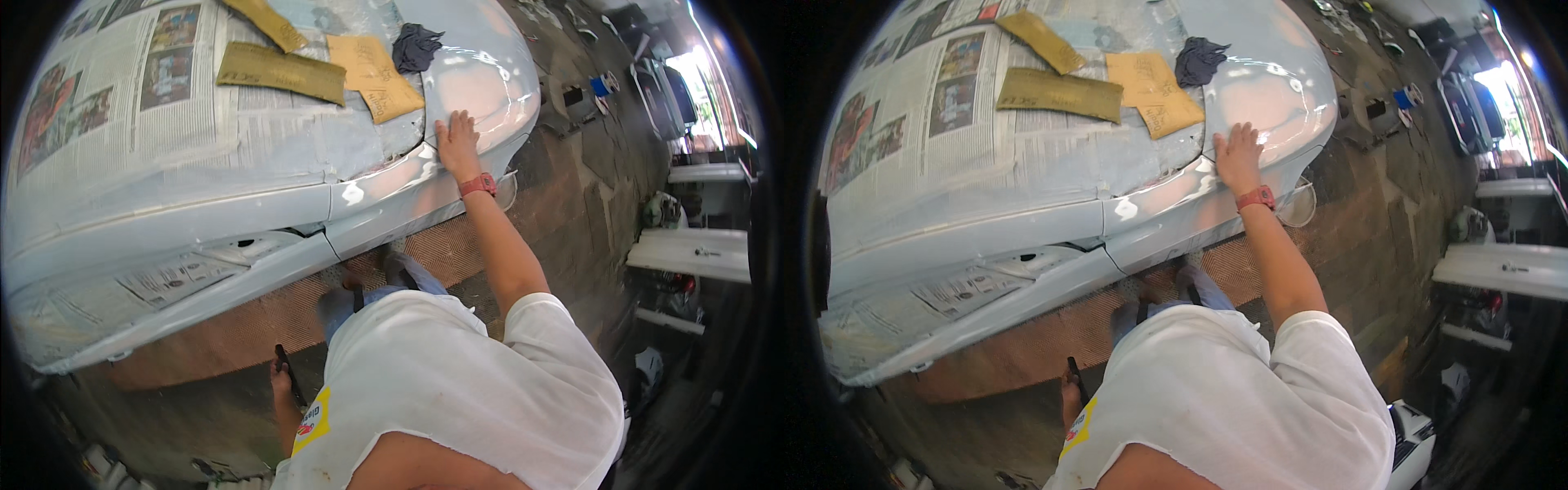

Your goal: The person is sanding the hood of a white car using a sanding block and a cloth. They repeatedly dip the sanding block into a bucket of water and wipe the surface while working on the hood.

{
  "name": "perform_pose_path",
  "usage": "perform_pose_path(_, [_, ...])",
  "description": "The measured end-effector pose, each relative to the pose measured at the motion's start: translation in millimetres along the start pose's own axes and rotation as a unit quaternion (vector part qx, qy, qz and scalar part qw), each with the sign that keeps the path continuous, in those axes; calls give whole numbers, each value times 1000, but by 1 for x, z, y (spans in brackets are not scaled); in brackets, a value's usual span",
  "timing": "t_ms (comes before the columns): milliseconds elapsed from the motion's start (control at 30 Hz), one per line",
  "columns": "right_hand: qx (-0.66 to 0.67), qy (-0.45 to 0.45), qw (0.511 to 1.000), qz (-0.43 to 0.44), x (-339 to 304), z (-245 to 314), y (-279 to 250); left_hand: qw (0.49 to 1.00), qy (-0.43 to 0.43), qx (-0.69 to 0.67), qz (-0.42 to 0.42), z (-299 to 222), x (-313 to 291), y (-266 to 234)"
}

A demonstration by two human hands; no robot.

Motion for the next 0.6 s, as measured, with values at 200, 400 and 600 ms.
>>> perform_pose_path(200, [-18,32,999,21,11,77,10,1000,14,25,9,-24,18,-9])
perform_pose_path(400, [-23,113,993,15,48,59,21,997,17,71,-1,-16,13,-26])
perform_pose_path(600, [-32,170,985,-3,101,12,23,993,4,109,-33,-1,-20,-42])
Point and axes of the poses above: each hand's wrist, its own x-axis towards the middle knuckle, its own y-axis out of the palm, z = x × y, the point moved 8 cm from there along x, towards the middle knuckle, and after that the axes turned 2 degrees about -x, right-handed, at the moved point
